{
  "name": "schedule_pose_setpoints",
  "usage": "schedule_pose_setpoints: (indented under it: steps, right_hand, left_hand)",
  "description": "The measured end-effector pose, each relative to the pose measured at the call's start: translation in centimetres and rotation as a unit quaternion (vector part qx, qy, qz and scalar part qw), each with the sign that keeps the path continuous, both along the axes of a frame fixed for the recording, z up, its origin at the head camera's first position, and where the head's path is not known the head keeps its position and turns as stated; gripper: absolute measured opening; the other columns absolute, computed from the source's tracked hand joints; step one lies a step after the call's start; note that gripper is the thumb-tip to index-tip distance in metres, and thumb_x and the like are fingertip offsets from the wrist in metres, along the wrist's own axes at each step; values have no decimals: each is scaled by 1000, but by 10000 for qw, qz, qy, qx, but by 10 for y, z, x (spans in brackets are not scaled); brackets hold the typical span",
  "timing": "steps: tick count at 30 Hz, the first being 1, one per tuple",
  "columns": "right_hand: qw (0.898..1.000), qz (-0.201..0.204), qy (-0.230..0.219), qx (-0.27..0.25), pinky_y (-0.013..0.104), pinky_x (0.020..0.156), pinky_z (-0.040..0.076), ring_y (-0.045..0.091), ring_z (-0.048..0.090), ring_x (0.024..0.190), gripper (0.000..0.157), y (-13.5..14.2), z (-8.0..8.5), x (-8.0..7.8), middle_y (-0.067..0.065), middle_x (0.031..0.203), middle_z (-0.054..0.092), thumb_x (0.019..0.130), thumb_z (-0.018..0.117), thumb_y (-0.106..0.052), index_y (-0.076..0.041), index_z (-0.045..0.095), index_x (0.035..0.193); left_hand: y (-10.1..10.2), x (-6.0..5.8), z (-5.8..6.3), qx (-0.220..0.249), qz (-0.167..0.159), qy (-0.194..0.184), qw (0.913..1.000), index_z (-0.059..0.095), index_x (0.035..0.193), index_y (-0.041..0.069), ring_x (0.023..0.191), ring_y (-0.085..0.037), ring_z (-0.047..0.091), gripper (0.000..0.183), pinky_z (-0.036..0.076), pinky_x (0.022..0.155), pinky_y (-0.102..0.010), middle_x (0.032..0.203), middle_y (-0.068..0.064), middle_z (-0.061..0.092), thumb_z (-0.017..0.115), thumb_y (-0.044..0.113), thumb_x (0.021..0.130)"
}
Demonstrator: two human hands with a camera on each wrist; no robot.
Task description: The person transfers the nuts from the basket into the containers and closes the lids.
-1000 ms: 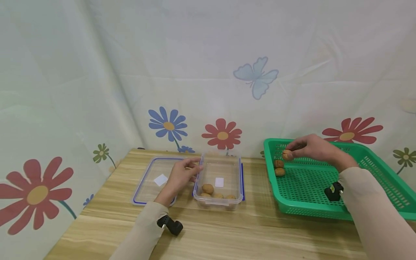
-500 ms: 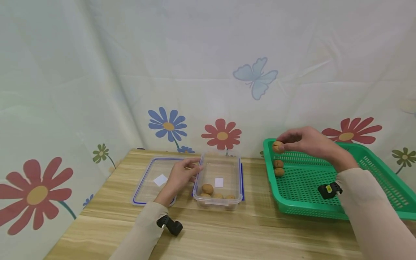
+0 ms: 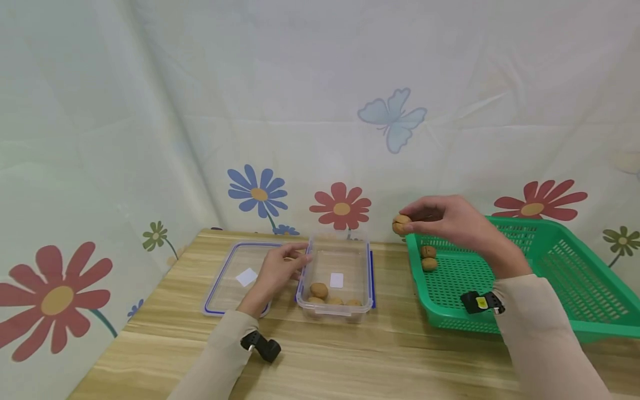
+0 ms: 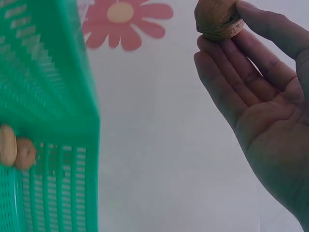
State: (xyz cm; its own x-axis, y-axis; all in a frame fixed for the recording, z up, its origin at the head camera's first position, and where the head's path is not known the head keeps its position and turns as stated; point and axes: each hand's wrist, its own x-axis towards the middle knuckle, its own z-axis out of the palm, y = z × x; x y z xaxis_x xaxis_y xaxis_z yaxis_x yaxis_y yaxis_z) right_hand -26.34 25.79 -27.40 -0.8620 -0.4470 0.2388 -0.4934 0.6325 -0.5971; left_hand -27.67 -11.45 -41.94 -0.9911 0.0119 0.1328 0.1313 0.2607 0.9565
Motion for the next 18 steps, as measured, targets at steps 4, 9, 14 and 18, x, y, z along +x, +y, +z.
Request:
schedule_pose_setpoints:
  steps: [4,9,14,18]
  right_hand:
    - [9996,186,36,-226,18,88,57,11,73,105,33,-12,-5,4,4,121,76,102,76,-23,-13,73,133]
    - [9974,436,-37,-565,22,90,59,16,73,107,32,-30,-11,8,5,122,75,102,76,-20,-12,73,133]
    - [9949,560,-133,-833,25,91,61,17,73,107,31,-44,-17,10,4,121,75,101,77,-20,-12,73,131]
    - [9926,630,-250,-1009,28,91,62,18,73,108,31,-54,-23,11,4,121,75,101,77,-20,-11,73,131]
  left_hand:
    - [0,0,0,0,5,23,10000,68,137,-2,63,-14,67,39,66,61,-31,107,-20,69,75,9,101]
    - [-1,0,-1,-52,8,62,10000,68,137,-1,62,-14,67,39,66,62,-32,107,-20,70,76,11,101]
    - [-1,-2,-3,-84,4,76,9999,68,138,-1,62,-14,67,40,66,62,-32,107,-20,70,76,13,101]
    - [-1,-2,-3,-90,-7,83,9999,68,138,-1,62,-14,67,41,66,62,-32,108,-20,70,76,13,101]
